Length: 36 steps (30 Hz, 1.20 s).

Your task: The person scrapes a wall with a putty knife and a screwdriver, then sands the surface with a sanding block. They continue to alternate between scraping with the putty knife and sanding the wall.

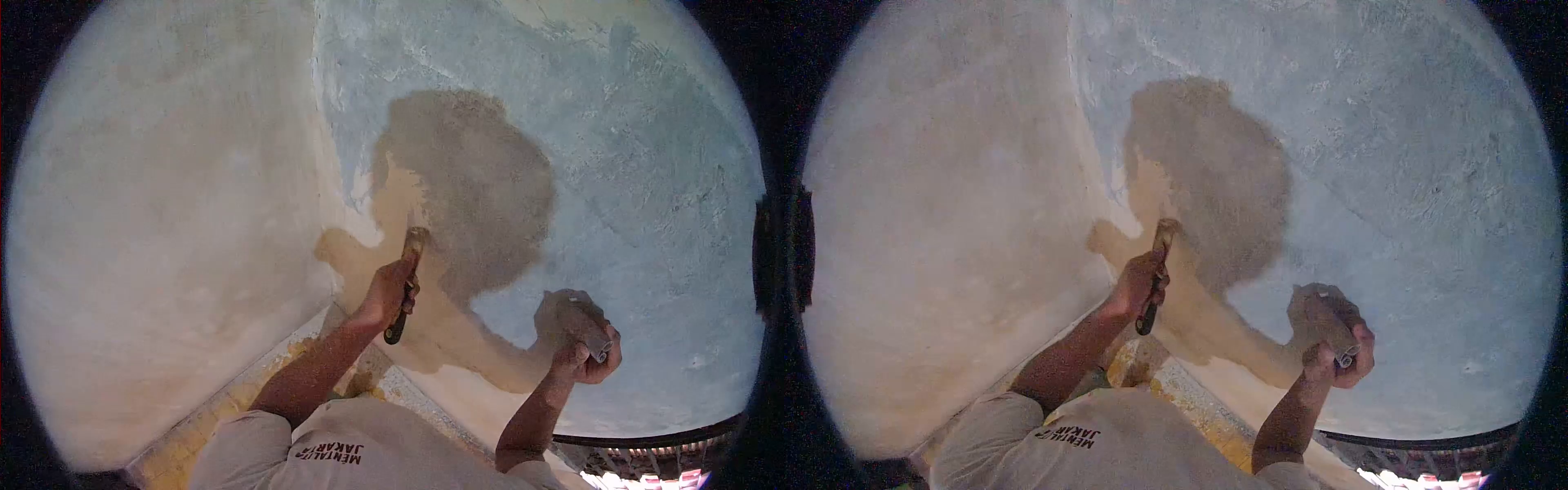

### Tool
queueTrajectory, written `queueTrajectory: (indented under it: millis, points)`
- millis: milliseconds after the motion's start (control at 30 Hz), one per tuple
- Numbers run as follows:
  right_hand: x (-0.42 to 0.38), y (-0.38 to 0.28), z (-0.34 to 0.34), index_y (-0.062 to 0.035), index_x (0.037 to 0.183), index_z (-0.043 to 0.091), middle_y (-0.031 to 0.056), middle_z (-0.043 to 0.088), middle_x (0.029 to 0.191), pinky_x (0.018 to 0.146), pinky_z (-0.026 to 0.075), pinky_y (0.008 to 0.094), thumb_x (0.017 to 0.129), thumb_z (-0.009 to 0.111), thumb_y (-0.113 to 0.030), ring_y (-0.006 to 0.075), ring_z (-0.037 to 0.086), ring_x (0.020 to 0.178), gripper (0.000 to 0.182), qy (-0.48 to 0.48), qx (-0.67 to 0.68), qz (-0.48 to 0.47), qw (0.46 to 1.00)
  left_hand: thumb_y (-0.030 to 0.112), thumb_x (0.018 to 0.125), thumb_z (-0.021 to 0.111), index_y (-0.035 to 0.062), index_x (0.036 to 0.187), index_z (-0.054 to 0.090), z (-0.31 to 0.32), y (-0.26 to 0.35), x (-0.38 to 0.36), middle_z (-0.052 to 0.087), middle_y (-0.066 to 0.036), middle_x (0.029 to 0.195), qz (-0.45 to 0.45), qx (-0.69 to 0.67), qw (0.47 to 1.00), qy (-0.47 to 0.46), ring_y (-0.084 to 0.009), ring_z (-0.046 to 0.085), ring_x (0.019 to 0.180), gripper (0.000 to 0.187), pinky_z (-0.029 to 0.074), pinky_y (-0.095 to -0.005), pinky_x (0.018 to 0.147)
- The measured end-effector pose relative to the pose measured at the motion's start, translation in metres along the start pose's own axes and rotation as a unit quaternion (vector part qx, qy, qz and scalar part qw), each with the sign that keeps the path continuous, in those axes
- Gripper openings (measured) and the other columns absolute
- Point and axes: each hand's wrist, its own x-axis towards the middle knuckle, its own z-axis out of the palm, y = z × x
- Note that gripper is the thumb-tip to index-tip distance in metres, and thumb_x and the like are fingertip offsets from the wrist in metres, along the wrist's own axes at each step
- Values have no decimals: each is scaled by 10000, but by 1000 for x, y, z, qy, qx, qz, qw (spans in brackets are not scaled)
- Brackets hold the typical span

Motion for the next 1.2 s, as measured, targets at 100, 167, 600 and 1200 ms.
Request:
queueTrajectory:
  millis: [100,167,600,1200]
  points:
    - [-5,9,-10,-14,1080,477,138,571,979,677,504,340,834,603,-471,221,577,802,535,-10,-49,-6,999,516,897,465,104,737,433,-11,0,-14,434,-3,560,40,34,999,7,-105,398,407,443,373,-273,404]
    - [-5,14,-9,-15,1084,476,136,571,980,681,504,340,832,603,-475,221,578,804,540,-4,-51,-28,998,520,895,465,103,735,432,-11,-15,-14,432,-3,557,20,32,999,14,-106,396,404,447,370,-272,401]
    - [-4,14,-10,-11,1087,490,122,573,985,716,509,346,832,604,-472,222,584,835,540,-6,-53,-36,998,505,921,417,90,744,436,-6,-27,-17,444,-11,587,0,27,1000,15,-100,428,444,452,367,-271,390]
    - [-1,9,-4,-17,1083,484,128,568,1000,698,493,326,832,601,-479,219,572,824,539,-2,-29,-34,999,509,919,412,89,713,435,13,18,15,453,-9,558,117,43,992,18,-102,428,415,469,383,-255,403]
